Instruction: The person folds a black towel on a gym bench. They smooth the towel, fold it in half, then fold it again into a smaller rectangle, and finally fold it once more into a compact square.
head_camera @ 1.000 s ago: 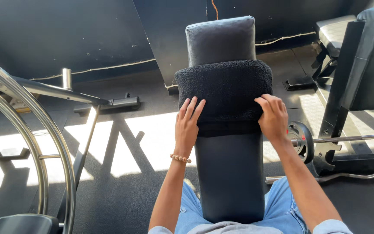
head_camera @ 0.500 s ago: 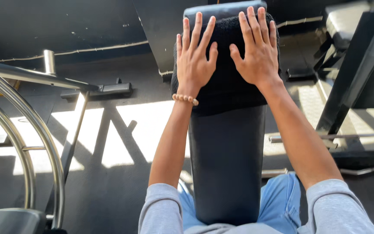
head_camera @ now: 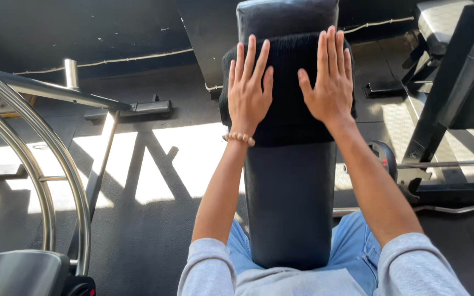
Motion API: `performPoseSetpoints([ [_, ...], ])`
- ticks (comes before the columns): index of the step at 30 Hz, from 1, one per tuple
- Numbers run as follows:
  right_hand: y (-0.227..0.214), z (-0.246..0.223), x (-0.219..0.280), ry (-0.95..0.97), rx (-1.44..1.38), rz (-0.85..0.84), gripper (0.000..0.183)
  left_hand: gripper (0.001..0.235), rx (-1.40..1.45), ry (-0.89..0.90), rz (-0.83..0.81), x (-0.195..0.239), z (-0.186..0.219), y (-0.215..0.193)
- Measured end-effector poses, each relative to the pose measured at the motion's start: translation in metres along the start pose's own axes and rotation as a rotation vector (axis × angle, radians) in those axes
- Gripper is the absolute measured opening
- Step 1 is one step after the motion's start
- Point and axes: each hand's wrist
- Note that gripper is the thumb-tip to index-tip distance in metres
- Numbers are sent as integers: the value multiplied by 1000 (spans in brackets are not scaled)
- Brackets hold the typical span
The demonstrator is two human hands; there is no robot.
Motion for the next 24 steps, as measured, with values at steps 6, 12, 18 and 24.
performPoseSetpoints([
  [6,21,3,129,25,-59,69,92,59,-122,-23,6,126,42,-19],
  [12,26,-18,326,361,-195,-52,111,94,-22,-217,-55,309,68,-31],
  [18,33,-13,385,839,-314,-120,105,83,295,-786,-221,393,76,-33],
  [24,46,0,371,941,-295,-157,98,76,303,-846,-176,351,86,-27],
])
Point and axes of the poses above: each hand's wrist, its own x-axis away from the middle knuckle, its own y-axis out of the palm, z = x × y, and after that the axes turned 2 degrees about y, right-handed
